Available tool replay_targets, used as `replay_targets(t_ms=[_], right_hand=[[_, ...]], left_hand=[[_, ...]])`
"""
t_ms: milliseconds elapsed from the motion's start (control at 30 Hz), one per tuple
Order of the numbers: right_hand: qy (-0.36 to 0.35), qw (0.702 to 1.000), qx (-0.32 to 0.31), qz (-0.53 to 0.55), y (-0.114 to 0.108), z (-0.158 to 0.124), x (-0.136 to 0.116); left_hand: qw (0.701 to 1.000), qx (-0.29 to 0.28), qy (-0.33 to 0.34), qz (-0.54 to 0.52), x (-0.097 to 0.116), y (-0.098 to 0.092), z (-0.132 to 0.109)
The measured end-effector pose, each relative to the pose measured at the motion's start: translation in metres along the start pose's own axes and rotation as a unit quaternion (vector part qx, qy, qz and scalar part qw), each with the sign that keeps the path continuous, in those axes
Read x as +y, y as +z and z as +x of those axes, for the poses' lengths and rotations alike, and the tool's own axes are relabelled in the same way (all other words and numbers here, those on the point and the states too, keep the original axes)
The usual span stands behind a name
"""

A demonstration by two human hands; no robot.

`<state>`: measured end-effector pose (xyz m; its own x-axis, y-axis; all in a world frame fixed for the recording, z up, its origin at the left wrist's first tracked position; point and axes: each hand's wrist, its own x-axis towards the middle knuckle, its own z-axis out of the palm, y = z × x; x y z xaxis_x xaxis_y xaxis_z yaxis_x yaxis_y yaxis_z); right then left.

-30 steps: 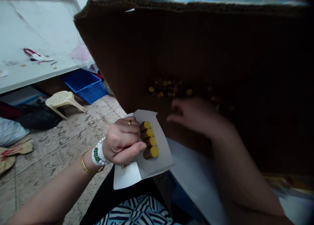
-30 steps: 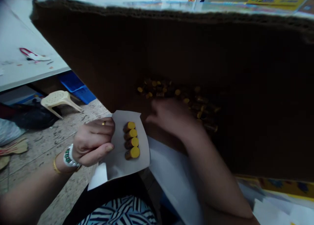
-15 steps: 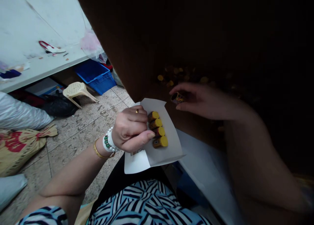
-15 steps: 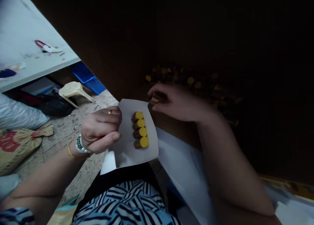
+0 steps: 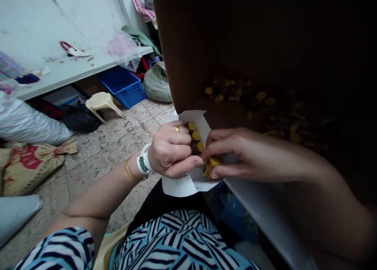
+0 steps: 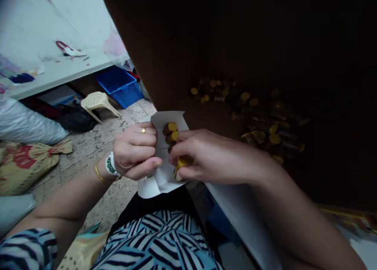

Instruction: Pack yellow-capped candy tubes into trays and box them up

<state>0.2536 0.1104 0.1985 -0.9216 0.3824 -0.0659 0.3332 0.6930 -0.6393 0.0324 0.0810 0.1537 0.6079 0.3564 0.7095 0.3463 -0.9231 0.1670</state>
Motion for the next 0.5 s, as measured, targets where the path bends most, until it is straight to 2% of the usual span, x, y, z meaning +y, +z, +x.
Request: replay_targets(t_ms=[100, 200, 300, 433, 500], right_hand=[[0.079, 0.996, 0.03, -0.039, 0.016, 0.005, -0.007], [0.134, 0.986, 0.068, -0.066, 0.031, 0.006, -0.003], [0.173, 0.98, 0.043, -0.085, 0.041, 0.005, 0.007], [0.2, 0.976, -0.04, -0.078, 0.035, 0.007, 0.018], [0.195, 0.979, -0.015, -0.056, 0.021, 0.008, 0.025]], left_hand=[[1.0, 0.004, 0.02, 0.011, -0.001, 0.006, 0.002], [0.999, 0.02, 0.016, 0.022, -0.003, 0.01, 0.004], [0.999, 0.031, -0.005, 0.044, -0.006, 0.014, 0.003], [0.998, 0.03, -0.016, 0.049, -0.008, 0.02, -0.001], [0.999, 0.03, -0.015, 0.036, -0.009, 0.021, -0.004]])
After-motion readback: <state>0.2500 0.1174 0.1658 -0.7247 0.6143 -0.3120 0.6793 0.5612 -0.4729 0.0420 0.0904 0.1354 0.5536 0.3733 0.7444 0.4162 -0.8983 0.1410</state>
